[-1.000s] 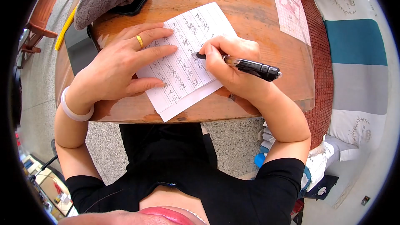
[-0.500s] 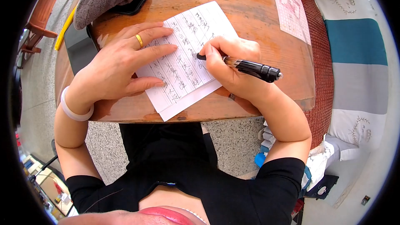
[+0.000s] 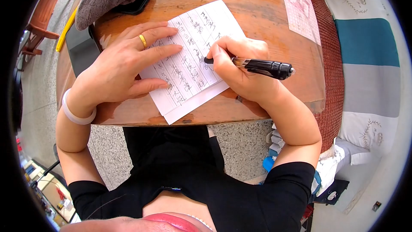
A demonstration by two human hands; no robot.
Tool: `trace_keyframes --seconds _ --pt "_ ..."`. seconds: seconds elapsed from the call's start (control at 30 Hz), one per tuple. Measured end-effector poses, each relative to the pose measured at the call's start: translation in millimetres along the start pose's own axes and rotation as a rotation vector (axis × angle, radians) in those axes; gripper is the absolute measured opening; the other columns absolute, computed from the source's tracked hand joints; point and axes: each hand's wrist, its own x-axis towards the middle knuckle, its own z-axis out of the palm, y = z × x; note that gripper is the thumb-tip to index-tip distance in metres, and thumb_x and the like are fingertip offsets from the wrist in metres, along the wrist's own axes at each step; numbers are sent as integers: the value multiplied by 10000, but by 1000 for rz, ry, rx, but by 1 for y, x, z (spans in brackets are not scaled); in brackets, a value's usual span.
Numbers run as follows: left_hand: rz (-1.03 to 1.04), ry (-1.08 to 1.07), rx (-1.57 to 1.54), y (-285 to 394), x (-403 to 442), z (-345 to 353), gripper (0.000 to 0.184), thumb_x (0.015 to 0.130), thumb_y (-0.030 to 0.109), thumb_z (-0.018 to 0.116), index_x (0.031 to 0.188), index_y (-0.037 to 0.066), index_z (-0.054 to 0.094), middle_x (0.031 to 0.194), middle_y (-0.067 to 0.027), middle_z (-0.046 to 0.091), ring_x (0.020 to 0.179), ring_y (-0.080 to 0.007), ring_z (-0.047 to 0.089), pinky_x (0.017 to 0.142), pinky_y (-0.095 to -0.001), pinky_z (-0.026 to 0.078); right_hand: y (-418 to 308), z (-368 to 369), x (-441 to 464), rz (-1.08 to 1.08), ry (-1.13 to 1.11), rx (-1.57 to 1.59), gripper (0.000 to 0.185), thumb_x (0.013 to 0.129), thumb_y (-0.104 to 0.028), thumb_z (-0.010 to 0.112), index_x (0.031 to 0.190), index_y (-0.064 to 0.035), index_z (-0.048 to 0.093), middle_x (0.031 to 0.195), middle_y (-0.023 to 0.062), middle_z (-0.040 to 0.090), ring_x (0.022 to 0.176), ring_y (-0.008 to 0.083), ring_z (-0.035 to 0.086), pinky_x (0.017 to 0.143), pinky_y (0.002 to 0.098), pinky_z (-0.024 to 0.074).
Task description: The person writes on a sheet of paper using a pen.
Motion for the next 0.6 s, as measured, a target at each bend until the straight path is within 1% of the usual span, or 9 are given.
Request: trace_keyframes --seconds 0.13,0.23,0.33,0.37,0.47,0.5,0.53,0.6 --pt "-1 -2 -10 -1 0 0 550 785 295 767 1281 109 617 1427 -162 488 1318 -376 439 1097 -463 359 -1 -1 0 -23 -13 -13 112 847 -29 551 799 16 642 682 101 636 542 141 586 520 283 465" --pt "-1 -1 -15 0 1 0 550 783 291 769 1280 109 616 1425 -163 490 1318 -378 439 1099 -462 357 1 0 -1 16 27 85 127 857 -38 548 795 20 642 681 102 639 550 132 584 523 274 462" --pt "2 1 -12 1 0 -1 548 785 287 767 1280 108 616 1424 -165 490 1319 -378 437 1100 -459 356 -14 -9 3 194 69 78 147 870 -46 543 797 24 649 687 92 644 571 116 581 533 264 460" --pt "0 -2 -12 1 1 -2 547 786 287 767 1280 108 616 1425 -165 489 1320 -378 436 1100 -459 355 -12 -13 3 177 68 44 158 878 -49 540 801 26 656 698 86 653 585 103 580 537 262 462" --pt "-8 -8 -18 2 1 -2 545 788 289 766 1279 107 616 1427 -164 487 1322 -378 432 1100 -459 354 -15 -17 1 174 43 82 158 875 -51 545 791 22 657 705 88 655 585 104 580 539 263 463" --pt "-11 -9 -18 2 1 -2 545 789 291 765 1280 106 615 1428 -164 485 1323 -379 431 1100 -459 354 -15 -16 0 161 9 85 149 867 -52 555 793 17 665 697 95 654 580 120 594 539 269 470" --pt "-13 -11 -18 2 1 -2 546 790 292 764 1280 105 614 1429 -164 484 1323 -379 430 1099 -459 354 -12 -17 -1 91 -40 11 142 864 -64 570 804 11 674 683 109 651 577 155 617 548 280 482" --pt "-12 -14 -27 1 1 -2 547 790 294 765 1280 104 614 1431 -164 482 1323 -379 431 1099 -459 354 -10 -15 -1 9 -76 -1 141 867 -77 577 817 6 679 675 123 648 577 186 633 555 288 492"
